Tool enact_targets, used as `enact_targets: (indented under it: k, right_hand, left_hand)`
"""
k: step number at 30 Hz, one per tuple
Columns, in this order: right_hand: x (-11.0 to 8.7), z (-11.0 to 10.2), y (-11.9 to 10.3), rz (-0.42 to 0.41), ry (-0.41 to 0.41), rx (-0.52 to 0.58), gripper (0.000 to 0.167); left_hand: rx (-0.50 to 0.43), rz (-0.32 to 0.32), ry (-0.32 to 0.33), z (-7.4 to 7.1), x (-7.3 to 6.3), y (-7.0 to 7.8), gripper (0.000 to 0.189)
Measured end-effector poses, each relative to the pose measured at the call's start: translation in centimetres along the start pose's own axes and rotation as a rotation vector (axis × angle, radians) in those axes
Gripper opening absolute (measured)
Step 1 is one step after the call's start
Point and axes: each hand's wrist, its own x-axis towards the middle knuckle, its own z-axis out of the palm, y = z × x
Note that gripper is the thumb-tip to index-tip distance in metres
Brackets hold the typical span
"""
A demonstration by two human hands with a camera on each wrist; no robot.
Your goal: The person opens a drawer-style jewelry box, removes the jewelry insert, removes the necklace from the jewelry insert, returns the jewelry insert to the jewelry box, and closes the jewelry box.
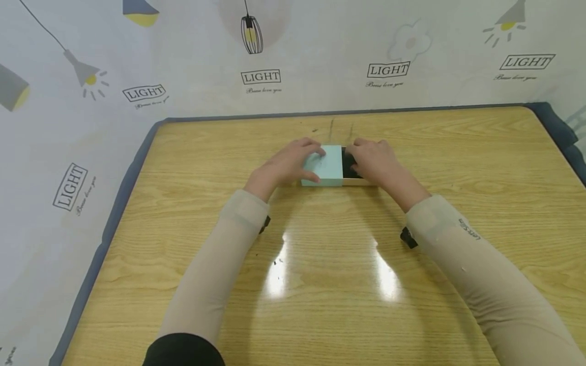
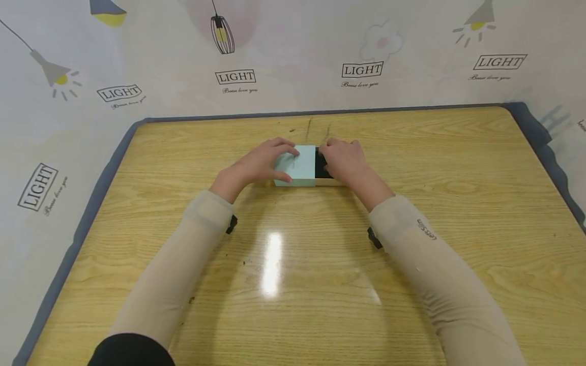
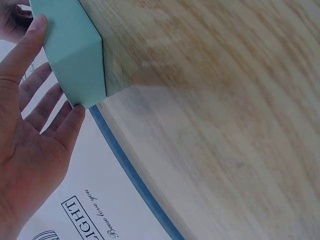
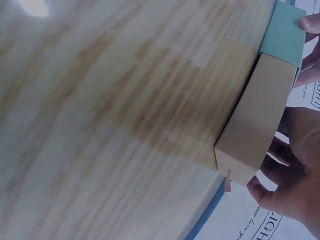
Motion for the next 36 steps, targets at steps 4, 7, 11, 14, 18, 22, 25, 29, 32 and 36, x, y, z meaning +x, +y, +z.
enact_targets:
  k: [4,7,11,14,18,22,25,29,32,36]
  right_hand:
    - [0.01,-0.08,-0.03,0.004,-0.015,0.003,0.045]
    - [0.01,-0.15,-0.01,0.004,-0.015,0.008,0.044]
    - [-0.07,-0.25,0.07,0.007,-0.012,0.016,0.044]
    - [-0.16,-0.36,0.07,0.01,-0.013,0.022,0.045]
    - [-0.21,-0.44,0.13,0.013,-0.013,0.028,0.045]
    - [-0.22,-0.42,0.21,0.011,-0.002,0.034,0.046]
    - [-0.22,-0.34,0.26,0.01,0.011,0.038,0.045]
    - [-0.24,-0.3,0.29,0.015,0.016,0.045,0.045]
    - [-0.25,-0.38,0.2,0.015,0.012,0.047,0.044]
    - [-0.27,-0.43,0.13,0.013,0.02,0.054,0.043]
  left_hand:
    - [0.0,0.003,-0.002,0.02,0.02,-0.02,0.069]
    - [0.005,0.0,-0.005,0.02,0.04,-0.05,0.07]
    - [0.009,0.0,-0.007,0.06,0.06,-0.09,0.07]
    - [0.01,0.0,-0.007,0.07,0.08,-0.12,0.07]
    - [0.007,-0.002,-0.007,0.04,0.06,-0.12,0.07]
    - [0.003,-0.003,-0.007,0.02,0.04,-0.1,0.07]
    - [0.005,-0.004,-0.008,0.06,0.1,-0.14,0.07]
    - [0.002,0.0,-0.003,0.12,0.12,-0.2,0.069]
    - [-0.003,0.003,0.002,0.13,0.07,-0.2,0.069]
    - [-0.006,0.002,0.002,0.12,0.04,-0.19,0.069]
